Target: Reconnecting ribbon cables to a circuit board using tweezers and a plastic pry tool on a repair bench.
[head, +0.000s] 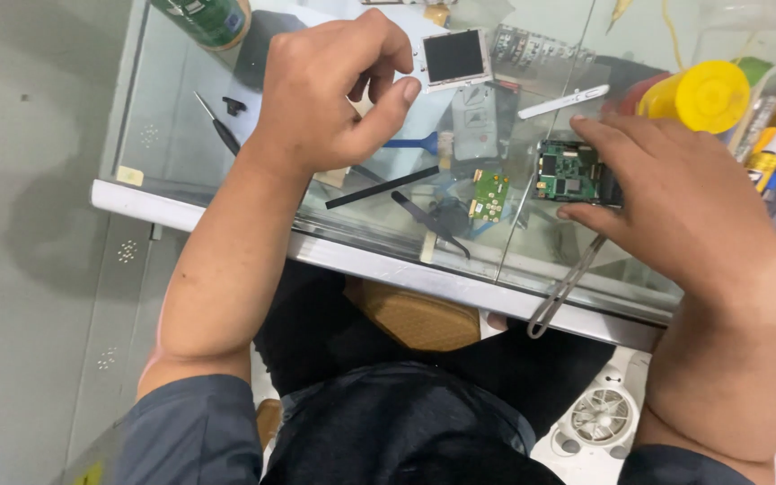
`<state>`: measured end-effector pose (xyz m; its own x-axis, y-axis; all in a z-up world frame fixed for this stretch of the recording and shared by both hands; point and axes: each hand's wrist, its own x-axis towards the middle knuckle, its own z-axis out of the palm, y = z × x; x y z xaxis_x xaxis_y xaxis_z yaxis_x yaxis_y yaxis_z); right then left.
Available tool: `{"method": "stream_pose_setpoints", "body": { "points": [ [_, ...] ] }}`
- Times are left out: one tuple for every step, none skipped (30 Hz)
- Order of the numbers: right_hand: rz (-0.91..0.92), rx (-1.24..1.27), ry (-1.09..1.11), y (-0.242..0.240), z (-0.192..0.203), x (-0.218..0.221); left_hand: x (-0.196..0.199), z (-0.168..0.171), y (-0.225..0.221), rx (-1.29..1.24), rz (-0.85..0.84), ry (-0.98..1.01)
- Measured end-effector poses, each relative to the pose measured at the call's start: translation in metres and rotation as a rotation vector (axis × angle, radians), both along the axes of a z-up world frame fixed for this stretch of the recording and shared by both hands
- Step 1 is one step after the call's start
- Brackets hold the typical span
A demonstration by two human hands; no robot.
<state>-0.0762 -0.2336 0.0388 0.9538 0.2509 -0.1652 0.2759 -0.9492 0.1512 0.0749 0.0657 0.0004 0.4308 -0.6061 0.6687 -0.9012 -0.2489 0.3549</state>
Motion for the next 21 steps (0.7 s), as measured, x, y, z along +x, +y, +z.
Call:
{"method": "stream_pose_setpoints", "body": {
  "points": [
    [-0.061, 0.036, 0.068, 0.003, 0.001, 0.001, -0.001, -0.001, 0.001, -0.015, 0.015, 0.021],
    [-0.066, 0.019, 0.069, 0.001, 0.000, 0.000, 0.000, -0.005, 0.002, -0.032, 0.010, 0.024],
    [-0.060, 0.048, 0.068, 0.002, -0.002, -0.001, 0.003, -0.007, 0.003, -0.028, 0.038, 0.003],
    [-0.053, 0.077, 0.067, 0.002, -0.005, -0.002, 0.005, -0.008, 0.005, -0.025, 0.065, -0.017],
    [-0.046, 0.076, 0.062, 0.005, -0.002, -0.003, 0.005, -0.007, 0.007, -0.025, 0.072, -0.022],
    [-0.080, 0.075, 0.098, 0.008, 0.000, -0.005, 0.006, -0.005, 0.008, -0.096, 0.053, -0.006],
    [-0.112, 0.080, 0.132, 0.012, 0.001, -0.005, 0.008, -0.003, 0.011, -0.161, 0.036, 0.007],
    [-0.103, 0.086, 0.126, 0.019, 0.006, -0.006, 0.009, -0.002, 0.012, -0.155, 0.043, 0.000],
    [-0.181, 0.057, 0.204, 0.025, 0.011, -0.006, 0.009, -0.002, 0.013, -0.212, 0.049, 0.015],
    [-0.260, 0.026, 0.281, 0.031, 0.016, -0.006, 0.009, -0.002, 0.013, -0.270, 0.053, 0.030],
    [-0.251, 0.028, 0.277, 0.026, 0.011, -0.012, 0.008, 0.002, 0.015, -0.268, 0.062, 0.024],
    [-0.226, 0.032, 0.262, 0.020, 0.006, -0.018, 0.007, 0.005, 0.016, -0.327, 0.049, 0.006],
    [-0.202, 0.035, 0.248, 0.014, 0.001, -0.024, 0.005, 0.008, 0.016, -0.386, 0.036, -0.010],
    [-0.193, 0.036, 0.246, 0.012, -0.002, -0.026, 0.006, 0.011, 0.018, -0.385, 0.044, -0.015],
    [-0.202, -0.023, 0.215, 0.010, -0.006, -0.030, 0.005, 0.012, 0.019, -0.432, 0.048, -0.011],
    [-0.212, -0.081, 0.182, 0.006, -0.010, -0.034, 0.004, 0.014, 0.019, -0.480, 0.053, -0.008],
    [-0.216, -0.083, 0.184, 0.006, -0.010, -0.035, 0.004, 0.013, 0.019, -0.482, 0.049, -0.005],
    [-0.195, -0.047, 0.172, 0.006, -0.010, -0.036, 0.004, 0.012, 0.019, -0.483, 0.065, -0.009],
    [-0.172, -0.013, 0.157, 0.005, -0.009, -0.036, 0.005, 0.011, 0.019, -0.487, 0.082, -0.015],
    [-0.174, -0.017, 0.156, 0.006, -0.008, -0.035, 0.004, 0.011, 0.018, -0.491, 0.080, -0.015],
    [-0.185, 0.005, 0.161, 0.008, -0.007, -0.034, 0.004, 0.011, 0.017, -0.471, 0.076, -0.008]
  ]
}}
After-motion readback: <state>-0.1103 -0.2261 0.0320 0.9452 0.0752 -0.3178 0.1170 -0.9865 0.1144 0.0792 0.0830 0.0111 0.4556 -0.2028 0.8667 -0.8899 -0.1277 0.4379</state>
